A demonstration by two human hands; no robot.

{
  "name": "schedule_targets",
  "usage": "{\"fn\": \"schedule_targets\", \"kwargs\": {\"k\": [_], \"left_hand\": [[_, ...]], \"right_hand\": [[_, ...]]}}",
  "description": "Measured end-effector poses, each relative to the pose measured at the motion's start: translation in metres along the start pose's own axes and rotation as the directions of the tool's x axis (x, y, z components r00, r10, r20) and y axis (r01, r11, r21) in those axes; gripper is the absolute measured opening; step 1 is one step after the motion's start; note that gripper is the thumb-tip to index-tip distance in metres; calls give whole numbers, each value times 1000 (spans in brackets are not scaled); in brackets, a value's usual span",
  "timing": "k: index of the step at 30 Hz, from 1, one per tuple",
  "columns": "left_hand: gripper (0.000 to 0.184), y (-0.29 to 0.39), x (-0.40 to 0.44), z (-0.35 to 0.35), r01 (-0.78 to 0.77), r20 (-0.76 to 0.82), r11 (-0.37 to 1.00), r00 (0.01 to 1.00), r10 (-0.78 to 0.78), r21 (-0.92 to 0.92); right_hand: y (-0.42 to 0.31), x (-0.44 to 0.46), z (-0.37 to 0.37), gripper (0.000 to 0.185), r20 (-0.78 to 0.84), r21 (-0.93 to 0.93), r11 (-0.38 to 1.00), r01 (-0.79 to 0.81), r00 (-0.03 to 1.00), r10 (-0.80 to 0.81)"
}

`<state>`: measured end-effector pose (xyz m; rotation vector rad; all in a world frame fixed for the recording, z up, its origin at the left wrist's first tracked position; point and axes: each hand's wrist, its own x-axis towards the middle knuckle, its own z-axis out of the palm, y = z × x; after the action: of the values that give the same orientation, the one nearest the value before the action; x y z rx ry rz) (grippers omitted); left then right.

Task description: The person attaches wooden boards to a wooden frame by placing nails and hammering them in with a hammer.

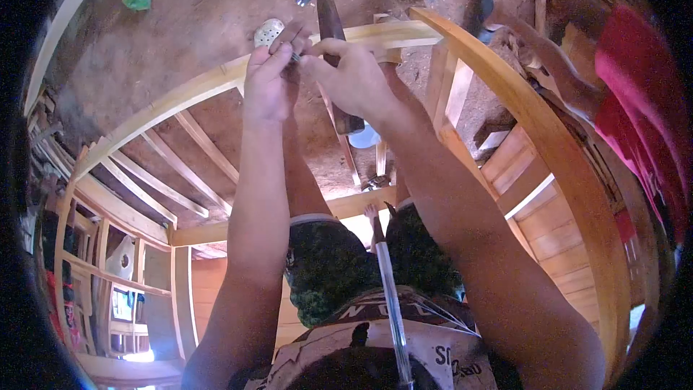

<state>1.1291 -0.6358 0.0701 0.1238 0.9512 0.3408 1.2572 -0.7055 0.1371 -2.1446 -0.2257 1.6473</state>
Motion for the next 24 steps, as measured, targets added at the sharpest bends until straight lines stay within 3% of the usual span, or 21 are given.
{"fn": "schedule_targets", "kwargs": {"k": [2,4,6,8,11,15,17,18,20,21,22,24], "left_hand": [[25,3,-8,5,-21,78,1000,997,21,-1],[22,9,-11,5,-31,113,999,993,27,37],[21,23,-16,1,45,152,996,987,-57,77],[22,33,-17,-3,46,94,992,994,-57,116],[24,43,-11,-32,106,-190,879,982,-18,465],[20,22,-33,-27,248,-189,852,966,-179,461],[26,-7,-41,-8,84,-113,791,993,-19,605],[26,-14,-39,-2,91,-118,792,993,-24,604],[25,-18,-32,5,134,-251,758,967,41,639],[25,-16,-23,3,143,-262,756,964,39,639],[24,-13,-6,-3,169,-293,617,950,106,769],[23,-15,39,-24,148,-255,377,933,252,914]], "right_hand": [[-1,-4,7,26,7,27,999,-46,999,46],[8,-2,14,21,40,193,979,-69,997,62],[12,-2,16,19,40,237,969,-66,997,59],[15,-3,16,18,38,234,969,-77,997,69],[27,-4,18,28,8,174,981,-84,996,84],[33,-13,13,28,7,127,980,-151,988,151],[40,-15,6,27,156,191,956,-222,969,193],[42,-14,1,27,159,191,955,-228,967,200],[48,-9,-9,31,75,157,987,-37,997,25],[54,-3,-18,37,42,98,994,-38,999,34],[60,3,-27,42,9,39,998,-43,999,42],[68,29,-51,55,-12,-357,927,113,992,-125]]}}
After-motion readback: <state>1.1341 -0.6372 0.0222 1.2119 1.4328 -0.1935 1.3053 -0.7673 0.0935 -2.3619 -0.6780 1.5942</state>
